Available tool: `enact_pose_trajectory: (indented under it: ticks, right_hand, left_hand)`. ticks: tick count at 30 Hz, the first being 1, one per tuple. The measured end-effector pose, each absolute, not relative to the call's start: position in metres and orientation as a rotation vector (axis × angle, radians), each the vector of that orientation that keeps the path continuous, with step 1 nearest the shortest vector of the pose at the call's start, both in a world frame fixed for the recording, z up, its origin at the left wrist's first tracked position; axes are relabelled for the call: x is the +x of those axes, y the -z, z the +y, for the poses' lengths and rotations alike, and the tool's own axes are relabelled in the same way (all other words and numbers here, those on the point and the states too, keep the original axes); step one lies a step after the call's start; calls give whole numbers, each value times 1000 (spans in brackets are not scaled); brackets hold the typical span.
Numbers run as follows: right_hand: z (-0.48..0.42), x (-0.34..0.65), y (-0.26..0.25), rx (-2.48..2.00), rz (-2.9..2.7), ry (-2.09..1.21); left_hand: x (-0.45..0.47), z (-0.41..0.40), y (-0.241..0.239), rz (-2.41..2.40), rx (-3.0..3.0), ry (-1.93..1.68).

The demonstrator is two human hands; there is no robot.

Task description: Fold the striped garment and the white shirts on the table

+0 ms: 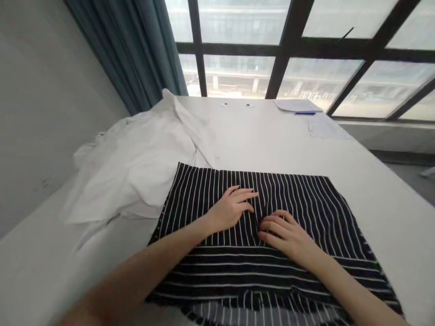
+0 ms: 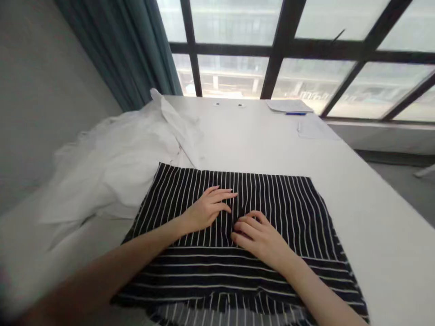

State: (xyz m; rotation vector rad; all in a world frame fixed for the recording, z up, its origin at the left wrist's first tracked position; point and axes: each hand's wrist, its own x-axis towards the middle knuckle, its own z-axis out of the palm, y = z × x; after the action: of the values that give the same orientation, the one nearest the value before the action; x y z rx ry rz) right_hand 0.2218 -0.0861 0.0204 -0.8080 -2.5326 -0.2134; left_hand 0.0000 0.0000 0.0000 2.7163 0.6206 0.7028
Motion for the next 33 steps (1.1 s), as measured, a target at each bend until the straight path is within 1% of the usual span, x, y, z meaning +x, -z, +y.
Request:
enact_pose_trajectory:
  ticks: [7, 12, 16, 19, 22, 25, 29, 33]
  right_hand:
    - [-86, 224, -18, -796, -2561, 83]
    - [-86, 227, -18, -897, -2467, 71]
    - [-84, 229, -16, -1068, -2377, 39]
    - [-83, 230, -14, -1157, -2387, -22]
    - [-82, 231, -12, -1148, -2441, -71]
    - [-82, 231, -11, -1138, -2473, -88]
    - [-83, 231, -12, -1144, -2480, -78]
    - [-83, 231, -11, -1130, -2483, -99]
  left_hand:
    - [-1, 3, 6, 500, 2715, -750]
    - [0, 3, 6, 565, 2713, -840]
    - [1, 2, 4, 619, 2718, -867]
    - [1, 1, 1, 637, 2693, -886]
    - [2, 0, -3, 692, 2646, -902]
    - [2, -1, -5, 747, 2647, -822]
    - [3, -2, -3, 794, 2712, -621]
    - [3, -2, -1, 867, 2733, -577]
